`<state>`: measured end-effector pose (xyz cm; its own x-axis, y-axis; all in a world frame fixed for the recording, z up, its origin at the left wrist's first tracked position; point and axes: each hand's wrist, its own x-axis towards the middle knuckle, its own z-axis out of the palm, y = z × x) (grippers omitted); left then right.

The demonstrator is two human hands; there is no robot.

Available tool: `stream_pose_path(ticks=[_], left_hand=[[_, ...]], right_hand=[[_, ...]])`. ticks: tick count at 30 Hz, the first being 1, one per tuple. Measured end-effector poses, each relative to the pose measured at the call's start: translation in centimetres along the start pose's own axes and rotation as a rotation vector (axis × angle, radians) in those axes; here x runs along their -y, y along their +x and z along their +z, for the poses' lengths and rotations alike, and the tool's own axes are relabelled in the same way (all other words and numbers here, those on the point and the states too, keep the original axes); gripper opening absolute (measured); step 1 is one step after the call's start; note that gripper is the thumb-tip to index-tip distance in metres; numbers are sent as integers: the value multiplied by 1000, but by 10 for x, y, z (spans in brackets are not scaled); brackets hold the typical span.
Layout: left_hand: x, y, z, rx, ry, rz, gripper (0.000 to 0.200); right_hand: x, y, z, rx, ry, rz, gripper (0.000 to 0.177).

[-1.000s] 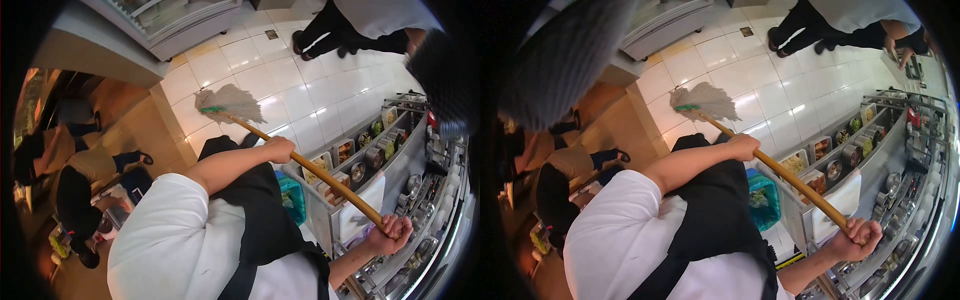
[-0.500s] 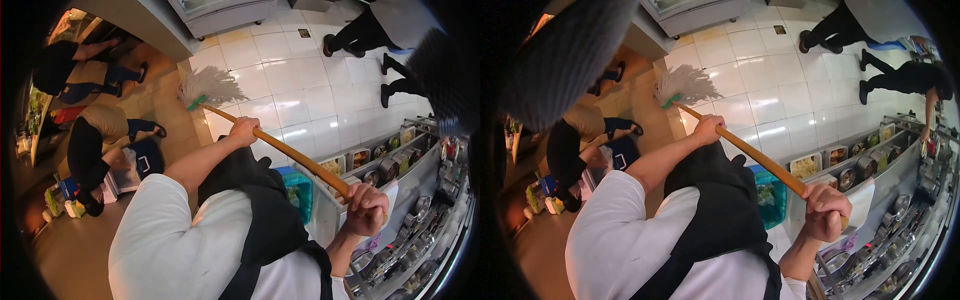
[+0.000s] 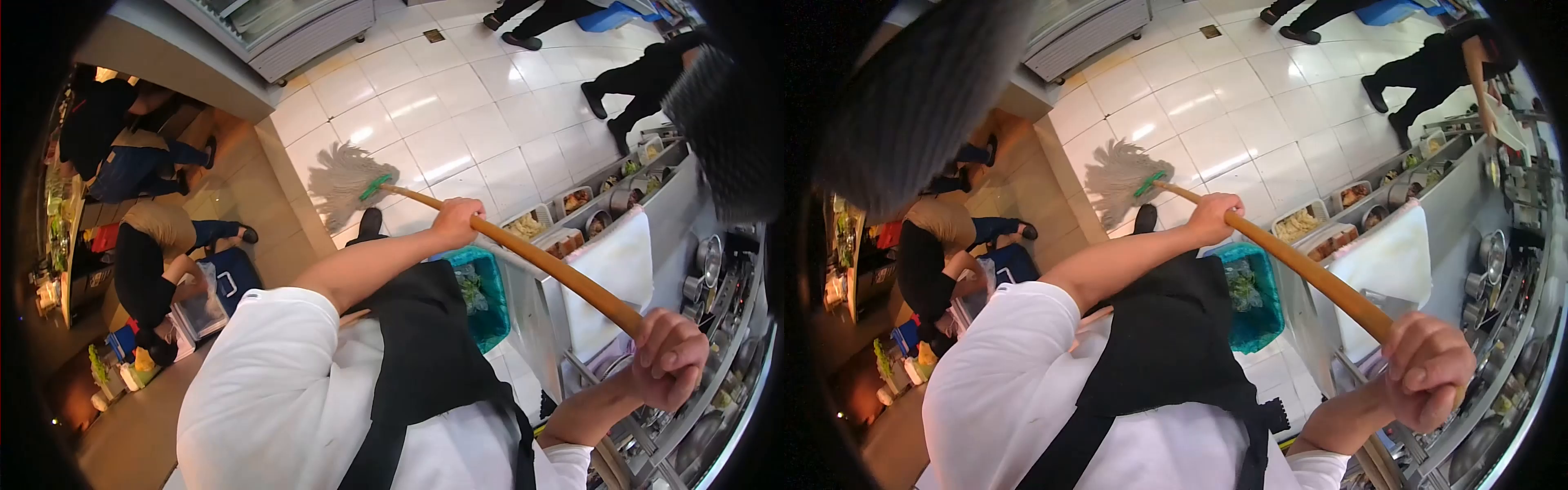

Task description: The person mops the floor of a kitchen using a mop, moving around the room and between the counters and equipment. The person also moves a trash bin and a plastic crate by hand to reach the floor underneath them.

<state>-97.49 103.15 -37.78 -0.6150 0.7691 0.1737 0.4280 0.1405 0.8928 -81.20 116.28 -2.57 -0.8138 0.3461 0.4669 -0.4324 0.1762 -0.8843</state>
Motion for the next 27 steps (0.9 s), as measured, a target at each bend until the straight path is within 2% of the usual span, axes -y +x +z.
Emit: stream_pose_path(ticks=[4, 8, 11, 12, 13, 15, 17, 19, 21, 24, 27], left_hand=[[-30, 36, 53, 95, -83, 92, 2], [-67, 60, 99, 238, 66, 15, 8], [-68, 57, 128, 317, 142, -10, 14], [-65, 55, 136, 457, 149, 52, 15], [-73, 55, 133, 596, 160, 120, 16], [-88, 39, 112, 648, 171, 110, 23], [-87, 22, 106, 652, 148, 119, 25], [-87, 7, 91, 663, 117, 117, 27], [-89, -12, 72, 693, 70, 57, 31], [-79, -43, 58, 619, 92, 79, 29], [-61, -77, 45, 627, 117, 98, 29]], right_hand=[[37, -15, -20, 9, -168, -39, 26], [55, -27, -29, -49, -288, -59, 30], [63, -45, -25, -120, -385, -53, 37], [64, -50, -16, -151, -456, -59, 39], [67, -56, -9, -185, -527, -72, 41], [73, -68, -1, -192, -538, -89, 43], [79, -78, 7, -300, -546, -74, 43], [83, -80, 15, -301, -520, -96, 41], [84, -87, 23, -404, -525, -99, 40], [89, -102, 30, -413, -489, -84, 40], [95, -123, 45, -452, -416, -14, 38]])
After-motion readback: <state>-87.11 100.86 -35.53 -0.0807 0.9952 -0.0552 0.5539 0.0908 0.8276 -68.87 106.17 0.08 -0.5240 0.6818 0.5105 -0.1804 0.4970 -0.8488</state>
